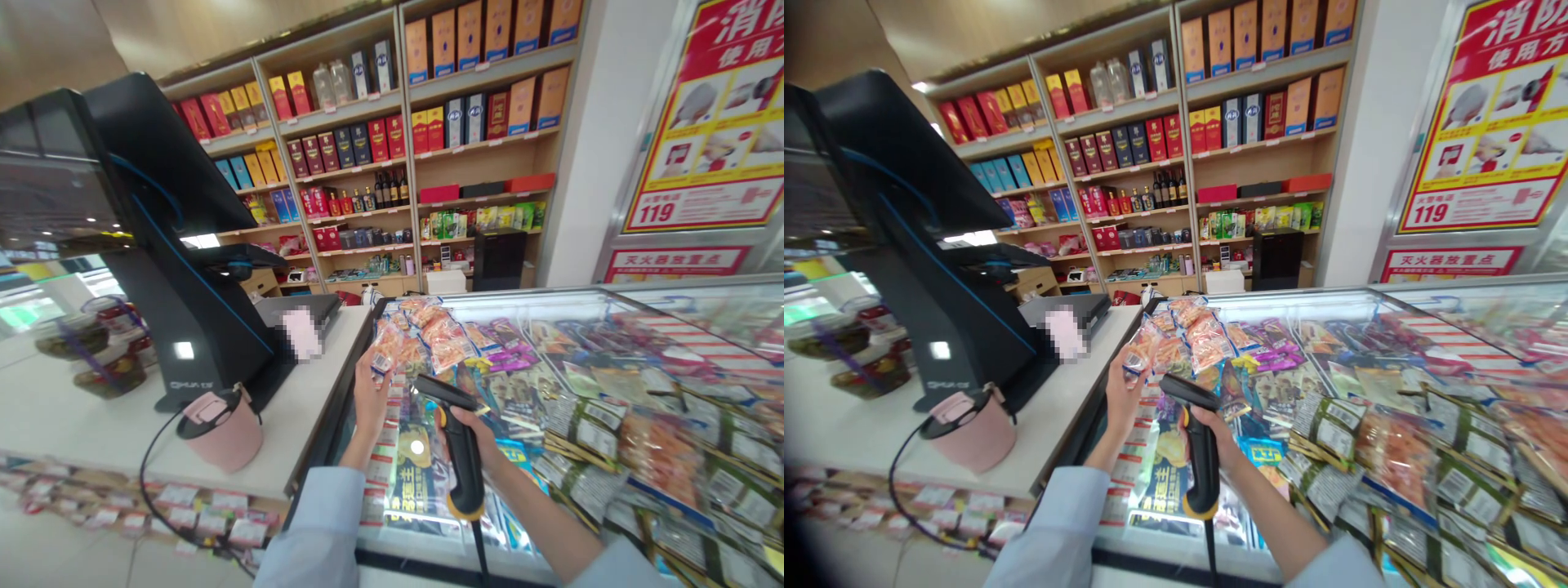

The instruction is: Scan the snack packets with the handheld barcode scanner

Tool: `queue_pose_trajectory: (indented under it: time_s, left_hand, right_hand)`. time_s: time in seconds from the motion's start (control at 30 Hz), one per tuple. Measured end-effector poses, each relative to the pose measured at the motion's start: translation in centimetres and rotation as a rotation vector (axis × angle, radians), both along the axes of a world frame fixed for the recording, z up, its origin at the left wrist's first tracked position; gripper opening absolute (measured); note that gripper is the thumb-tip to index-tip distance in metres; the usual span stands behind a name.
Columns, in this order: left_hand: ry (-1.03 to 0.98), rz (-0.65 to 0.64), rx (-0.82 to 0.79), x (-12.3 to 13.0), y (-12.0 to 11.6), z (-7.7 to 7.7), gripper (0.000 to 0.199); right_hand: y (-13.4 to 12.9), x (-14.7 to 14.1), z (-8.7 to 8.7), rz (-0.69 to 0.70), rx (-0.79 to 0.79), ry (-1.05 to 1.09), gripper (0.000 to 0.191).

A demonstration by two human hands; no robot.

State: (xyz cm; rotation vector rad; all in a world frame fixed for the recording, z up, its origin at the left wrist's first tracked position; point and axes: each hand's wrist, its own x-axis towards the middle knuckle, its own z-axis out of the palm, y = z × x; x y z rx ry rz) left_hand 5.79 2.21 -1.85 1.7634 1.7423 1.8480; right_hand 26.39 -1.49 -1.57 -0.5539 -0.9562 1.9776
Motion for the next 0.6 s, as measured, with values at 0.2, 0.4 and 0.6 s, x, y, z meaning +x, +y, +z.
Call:
queue_pose_trajectory:
  time_s: [0.2,0.4,0.6]
  left_hand:
    - [0.019,-0.048,-0.002,0.1,0.4,0.0,0.058]
    - [-0.003,-0.056,0.013,0.4,-0.2,1.0,0.059]
    - [-0.097,-0.051,0.011,0.6,-0.6,2.1,0.064]
  right_hand:
    - [0.5,-0.3,0.0,0.004,0.027,-0.014,0.046]
    - [-0.4,1.5,3.3,-0.216,0.098,0.045,0.041]
    - [-4.6,8.2,6.3,-0.421,0.151,0.1,0.038]
